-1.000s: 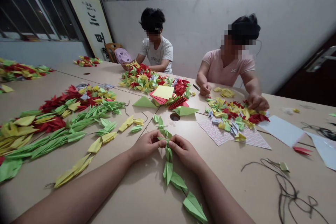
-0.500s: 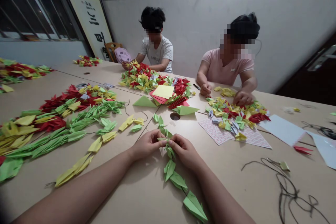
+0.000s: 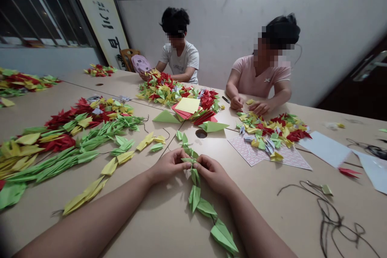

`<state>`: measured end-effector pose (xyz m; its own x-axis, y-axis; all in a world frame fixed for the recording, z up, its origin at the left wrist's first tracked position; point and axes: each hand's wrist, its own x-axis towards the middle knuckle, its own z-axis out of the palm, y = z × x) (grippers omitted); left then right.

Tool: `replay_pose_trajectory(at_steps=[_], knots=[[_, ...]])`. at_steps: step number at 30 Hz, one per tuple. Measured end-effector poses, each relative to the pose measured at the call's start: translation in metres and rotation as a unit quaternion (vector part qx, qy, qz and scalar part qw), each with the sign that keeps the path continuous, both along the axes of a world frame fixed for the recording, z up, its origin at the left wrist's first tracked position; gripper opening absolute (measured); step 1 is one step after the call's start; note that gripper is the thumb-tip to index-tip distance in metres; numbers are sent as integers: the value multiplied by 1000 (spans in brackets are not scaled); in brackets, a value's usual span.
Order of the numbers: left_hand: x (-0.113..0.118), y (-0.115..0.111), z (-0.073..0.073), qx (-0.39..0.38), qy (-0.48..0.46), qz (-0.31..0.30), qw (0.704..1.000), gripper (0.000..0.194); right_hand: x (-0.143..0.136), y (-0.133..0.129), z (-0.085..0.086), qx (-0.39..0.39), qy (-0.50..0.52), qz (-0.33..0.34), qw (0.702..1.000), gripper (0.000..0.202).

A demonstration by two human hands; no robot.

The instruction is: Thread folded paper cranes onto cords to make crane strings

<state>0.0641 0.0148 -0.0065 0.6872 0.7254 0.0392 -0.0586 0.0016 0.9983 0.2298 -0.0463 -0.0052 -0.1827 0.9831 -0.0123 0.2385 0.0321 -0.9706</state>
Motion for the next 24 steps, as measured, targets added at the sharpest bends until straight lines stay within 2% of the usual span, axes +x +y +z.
replay_pose_trajectory(at_steps=[9, 13, 16, 20, 24], knots=[[0, 2, -7, 28, -8, 36, 999, 32, -1, 1, 5, -12, 42, -10, 999, 30], [0, 2, -4, 13, -15, 40, 999, 31, 2, 1, 7, -28, 104, 54, 993, 31], [-1, 1, -4, 23, 5, 56, 998, 30, 5, 0, 6, -49, 92, 95, 990, 33], [-1, 1, -6, 77, 52, 67, 993, 26, 6, 0, 6, -57, 61, 87, 993, 29], [-1, 0, -5, 146, 108, 101, 978, 21, 5, -2, 8, -80, 115, 92, 986, 35]])
